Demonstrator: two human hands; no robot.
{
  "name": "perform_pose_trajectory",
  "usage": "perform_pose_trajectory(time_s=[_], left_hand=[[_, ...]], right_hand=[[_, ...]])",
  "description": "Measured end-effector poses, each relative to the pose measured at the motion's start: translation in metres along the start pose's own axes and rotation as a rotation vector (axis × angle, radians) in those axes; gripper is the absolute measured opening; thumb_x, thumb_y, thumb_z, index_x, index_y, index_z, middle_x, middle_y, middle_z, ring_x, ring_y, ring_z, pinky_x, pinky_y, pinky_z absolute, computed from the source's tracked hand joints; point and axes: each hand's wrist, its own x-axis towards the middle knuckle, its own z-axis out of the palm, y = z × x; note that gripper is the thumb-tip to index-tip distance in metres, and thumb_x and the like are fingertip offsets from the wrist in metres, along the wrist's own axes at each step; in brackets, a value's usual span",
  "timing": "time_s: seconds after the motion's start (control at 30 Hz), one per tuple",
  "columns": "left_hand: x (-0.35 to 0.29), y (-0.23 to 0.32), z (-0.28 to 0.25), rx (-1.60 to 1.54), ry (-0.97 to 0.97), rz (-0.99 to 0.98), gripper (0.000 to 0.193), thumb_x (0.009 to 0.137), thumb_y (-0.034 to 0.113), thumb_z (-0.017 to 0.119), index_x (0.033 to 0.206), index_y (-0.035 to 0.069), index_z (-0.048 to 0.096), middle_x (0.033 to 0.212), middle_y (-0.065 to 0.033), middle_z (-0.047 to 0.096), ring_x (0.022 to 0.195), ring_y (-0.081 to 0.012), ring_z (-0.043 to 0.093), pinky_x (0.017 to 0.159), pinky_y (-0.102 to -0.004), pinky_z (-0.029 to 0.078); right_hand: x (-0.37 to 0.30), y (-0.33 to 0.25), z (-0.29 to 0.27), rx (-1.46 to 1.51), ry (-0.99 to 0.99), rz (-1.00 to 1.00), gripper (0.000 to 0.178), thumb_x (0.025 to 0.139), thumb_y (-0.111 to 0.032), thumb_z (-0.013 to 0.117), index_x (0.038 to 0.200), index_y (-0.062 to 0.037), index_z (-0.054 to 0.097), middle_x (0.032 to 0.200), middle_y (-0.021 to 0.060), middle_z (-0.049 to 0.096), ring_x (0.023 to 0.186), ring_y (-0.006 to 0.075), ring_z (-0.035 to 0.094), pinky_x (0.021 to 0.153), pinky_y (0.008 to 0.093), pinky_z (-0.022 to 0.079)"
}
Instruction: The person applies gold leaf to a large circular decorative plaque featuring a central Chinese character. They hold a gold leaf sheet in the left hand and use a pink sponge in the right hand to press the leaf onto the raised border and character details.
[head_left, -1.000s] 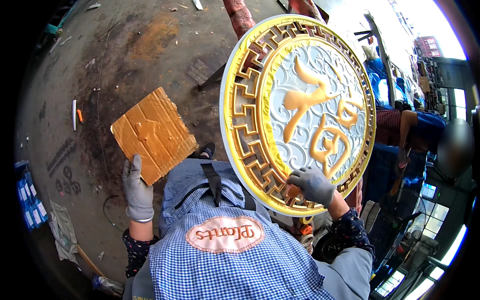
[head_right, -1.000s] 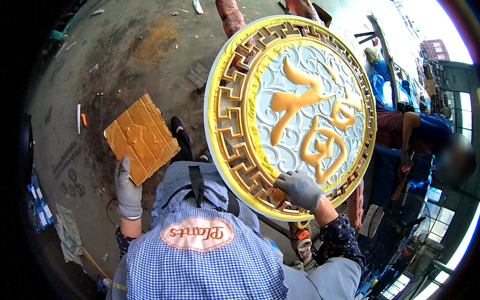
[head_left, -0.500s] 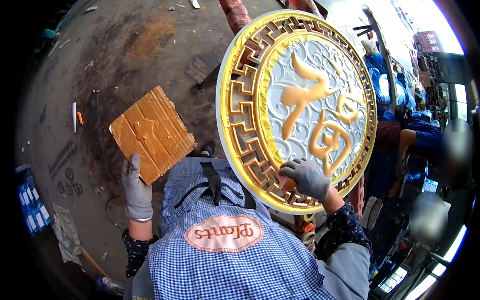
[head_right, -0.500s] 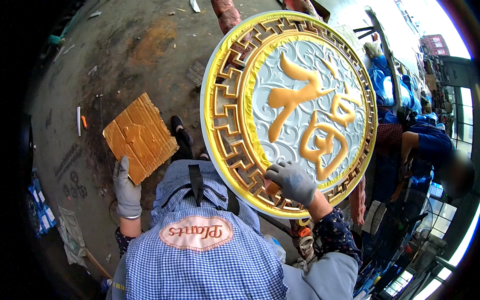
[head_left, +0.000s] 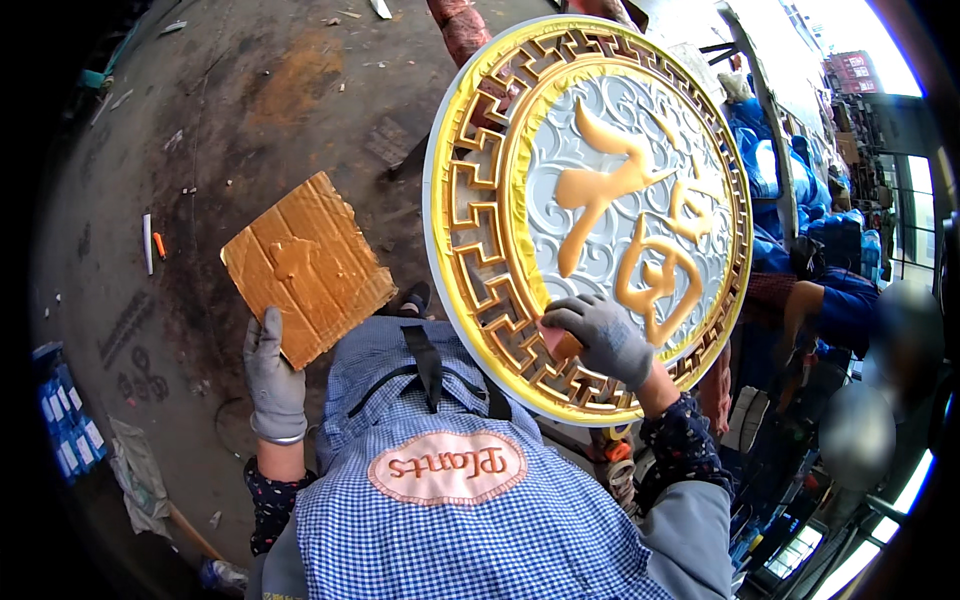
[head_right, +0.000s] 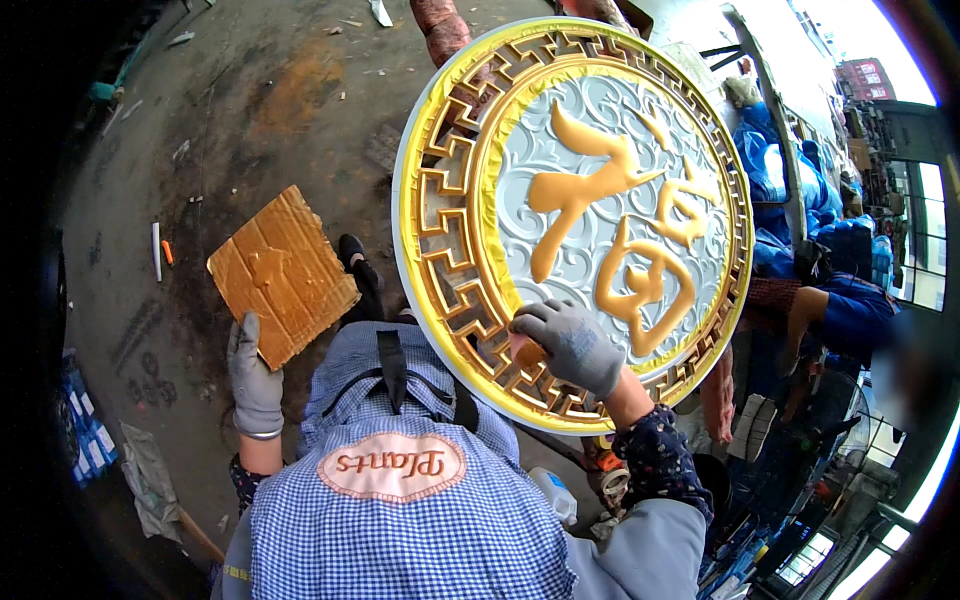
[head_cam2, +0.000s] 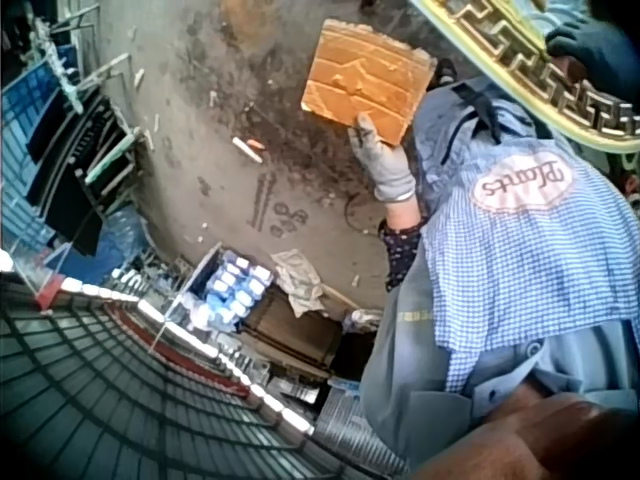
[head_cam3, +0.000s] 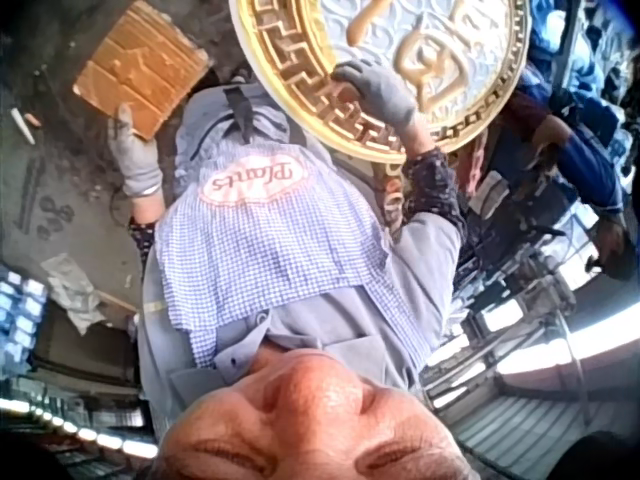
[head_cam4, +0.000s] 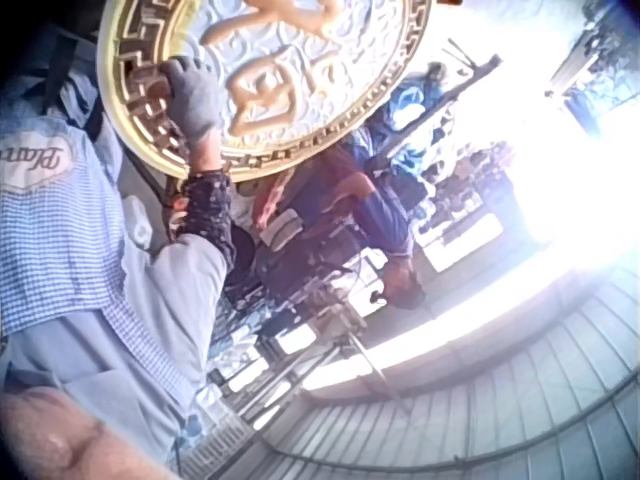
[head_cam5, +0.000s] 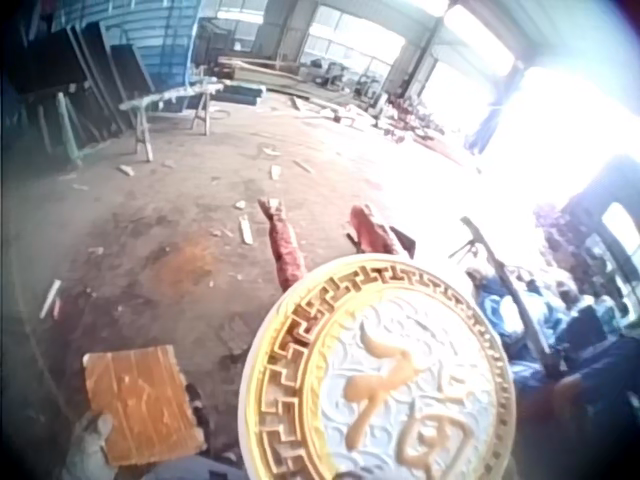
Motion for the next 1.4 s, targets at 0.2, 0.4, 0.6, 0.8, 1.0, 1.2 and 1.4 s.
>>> perform_pose_trajectory(time_s=[0.2, 0.4, 0.6, 0.8, 1.0, 1.2, 1.4], left_hand=[[0.000, 0.013, 0.006, -0.181, 0.037, -0.135, 0.046, 0.112, 0.034, 0.056, 0.138, -0.004, 0.060, 0.131, -0.0120, 0.059, 0.118, -0.0205, 0.066, 0.093, -0.0350, 0.061], [-0.007, -0.016, -0.002, 0.066, -0.044, 0.034, 0.072, 0.091, -0.010, 0.070, 0.154, 0.021, 0.054, 0.146, -0.0179, 0.056, 0.127, -0.0334, 0.062, 0.104, -0.0406, 0.056], [-0.001, 0.006, 0.002, -0.535, 0.028, -0.337, 0.044, 0.106, 0.006, 0.061, 0.150, 0.013, 0.057, 0.142, -0.0156, 0.060, 0.126, -0.0283, 0.063, 0.102, -0.0387, 0.057], [0.005, 0.030, 0.007, -0.684, 0.082, -0.421, 0.039, 0.111, 0.022, 0.057, 0.144, 0.003, 0.057, 0.139, -0.0141, 0.061, 0.125, -0.0238, 0.064, 0.101, -0.0385, 0.058], [0.004, 0.035, 0.010, -0.350, 0.073, -0.256, 0.042, 0.113, 0.030, 0.055, 0.140, -0.001, 0.059, 0.133, -0.0140, 0.063, 0.118, -0.0227, 0.067, 0.097, -0.0366, 0.058], [0.000, 0.024, -0.002, 0.149, 0.054, 0.029, 0.036, 0.113, 0.025, 0.054, 0.144, 0.008, 0.060, 0.131, -0.0177, 0.064, 0.114, -0.0291, 0.068, 0.094, -0.0387, 0.059], [-0.001, 0.017, 0.004, -0.167, 0.113, -0.176, 0.042, 0.107, 0.010, 0.063, 0.147, 0.019, 0.060, 0.129, -0.0185, 0.064, 0.113, -0.0333, 0.069, 0.094, -0.0404, 0.058]], right_hand=[[-0.019, 0.015, 0.012, -0.018, -0.144, 0.002, 0.044, 0.073, 0.001, 0.071, 0.115, -0.0129, 0.070, 0.116, 0.0064, 0.069, 0.109, 0.0331, 0.066, 0.091, 0.0449, 0.052], [-0.035, 0.007, -0.002, -0.085, -0.191, 0.042, 0.043, 0.074, -0.003, 0.070, 0.115, -0.0144, 0.070, 0.113, 0.0066, 0.070, 0.107, 0.0327, 0.067, 0.088, 0.0451, 0.053], [0.000, -0.001, -0.003, -0.070, -0.075, 0.008, 0.042, 0.072, -0.004, 0.072, 0.113, -0.0124, 0.069, 0.111, 0.0080, 0.070, 0.105, 0.0321, 0.067, 0.089, 0.0451, 0.053], [-0.023, 0.006, -0.003, -0.082, -0.108, 0.075, 0.042, 0.073, -0.003, 0.073, 0.113, -0.0146, 0.069, 0.110, 0.0054, 0.070, 0.104, 0.0304, 0.068, 0.087, 0.0433, 0.054], [0.067, -0.007, -0.008, 0.093, 0.363, 0.116, 0.034, 0.082, -0.012, 0.078, 0.115, -0.0119, 0.068, 0.109, 0.0126, 0.069, 0.104, 0.0369, 0.067, 0.088, 0.0470, 0.054], [0.134, 0.007, -0.011, 0.063, 0.467, 0.063, 0.032, 0.083, -0.013, 0.078, 0.114, -0.0104, 0.068, 0.105, 0.0134, 0.070, 0.099, 0.0380, 0.068, 0.086, 0.0491, 0.054], [0.130, 0.004, -0.010, -0.086, 0.289, 0.017, 0.031, 0.081, -0.008, 0.073, 0.111, -0.0109, 0.068, 0.101, 0.0123, 0.069, 0.097, 0.0369, 0.069, 0.082, 0.0483, 0.054]])
